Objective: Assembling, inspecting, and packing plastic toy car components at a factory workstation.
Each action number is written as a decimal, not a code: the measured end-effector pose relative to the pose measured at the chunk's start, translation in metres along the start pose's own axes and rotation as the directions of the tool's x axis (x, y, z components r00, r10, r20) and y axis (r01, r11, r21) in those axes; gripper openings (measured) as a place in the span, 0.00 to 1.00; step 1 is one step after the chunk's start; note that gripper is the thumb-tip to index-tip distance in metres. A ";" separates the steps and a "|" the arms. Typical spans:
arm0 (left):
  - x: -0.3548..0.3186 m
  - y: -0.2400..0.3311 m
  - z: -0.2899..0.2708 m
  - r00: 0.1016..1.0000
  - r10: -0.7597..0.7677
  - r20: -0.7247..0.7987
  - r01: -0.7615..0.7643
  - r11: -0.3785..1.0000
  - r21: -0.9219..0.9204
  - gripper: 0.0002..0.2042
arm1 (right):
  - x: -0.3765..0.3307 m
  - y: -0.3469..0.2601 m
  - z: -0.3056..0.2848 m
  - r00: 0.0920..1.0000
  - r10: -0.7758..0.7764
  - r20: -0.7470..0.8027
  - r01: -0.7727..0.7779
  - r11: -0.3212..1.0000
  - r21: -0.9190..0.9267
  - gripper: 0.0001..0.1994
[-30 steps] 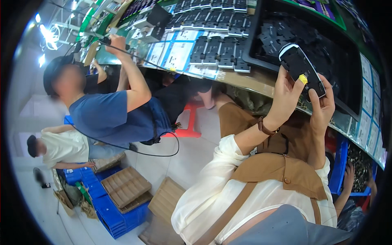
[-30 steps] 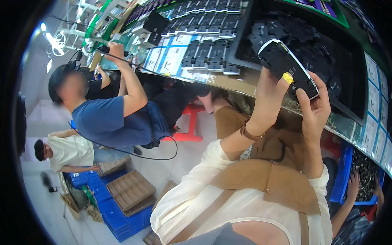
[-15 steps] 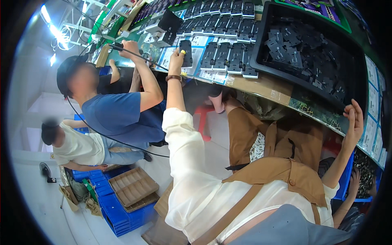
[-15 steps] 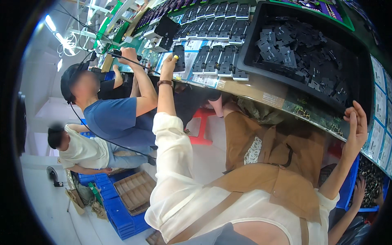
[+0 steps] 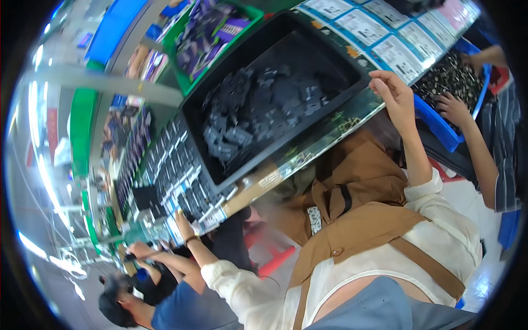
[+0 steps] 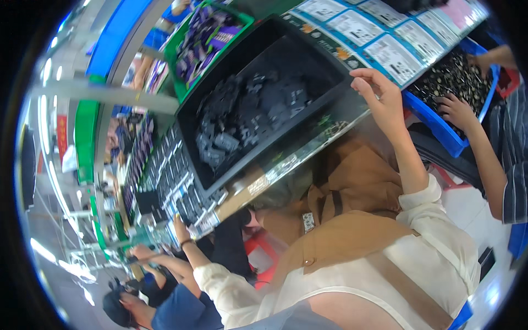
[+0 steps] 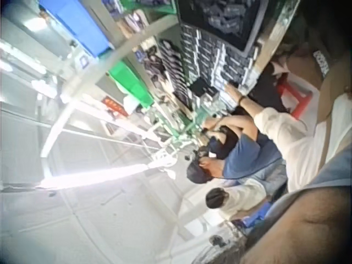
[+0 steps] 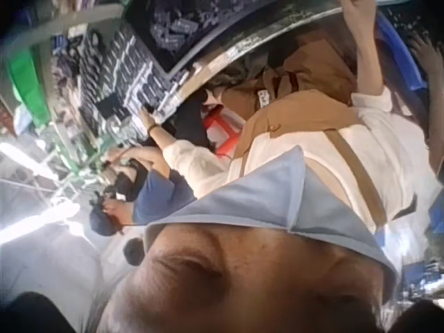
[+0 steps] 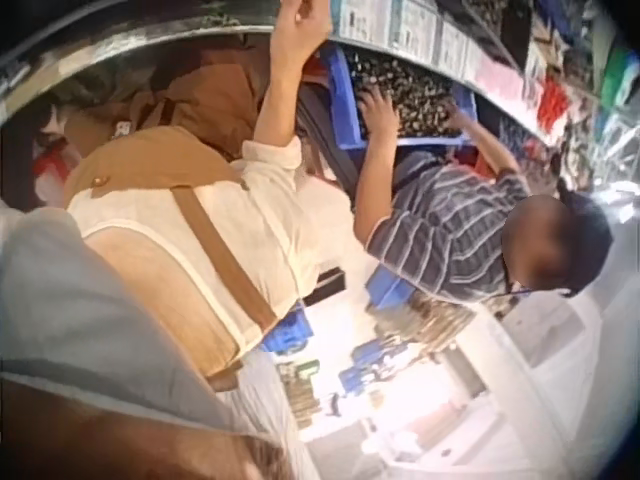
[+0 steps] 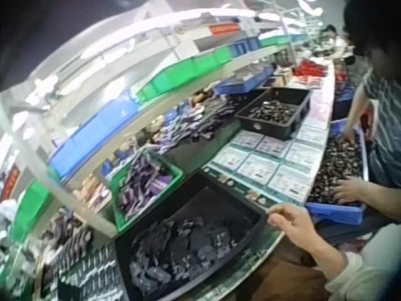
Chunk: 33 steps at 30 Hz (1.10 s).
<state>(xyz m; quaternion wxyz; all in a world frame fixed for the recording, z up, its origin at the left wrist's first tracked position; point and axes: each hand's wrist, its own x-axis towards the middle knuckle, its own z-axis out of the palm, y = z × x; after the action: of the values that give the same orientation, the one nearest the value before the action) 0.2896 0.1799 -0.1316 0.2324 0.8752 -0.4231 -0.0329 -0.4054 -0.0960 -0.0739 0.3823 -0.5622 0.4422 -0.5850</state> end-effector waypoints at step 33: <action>-0.053 0.387 0.102 0.850 0.472 -0.235 -0.434 0.879 0.197 0.12 | 0.013 0.081 -0.001 0.903 -0.295 0.311 0.428 0.572 -0.700 0.20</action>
<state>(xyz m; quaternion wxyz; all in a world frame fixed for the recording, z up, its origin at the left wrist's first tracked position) -0.0509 -0.0250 -0.0615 0.2298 0.7602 -0.5822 0.1742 -0.4117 -0.1340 -0.1461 0.0201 -0.7924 0.4875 -0.3661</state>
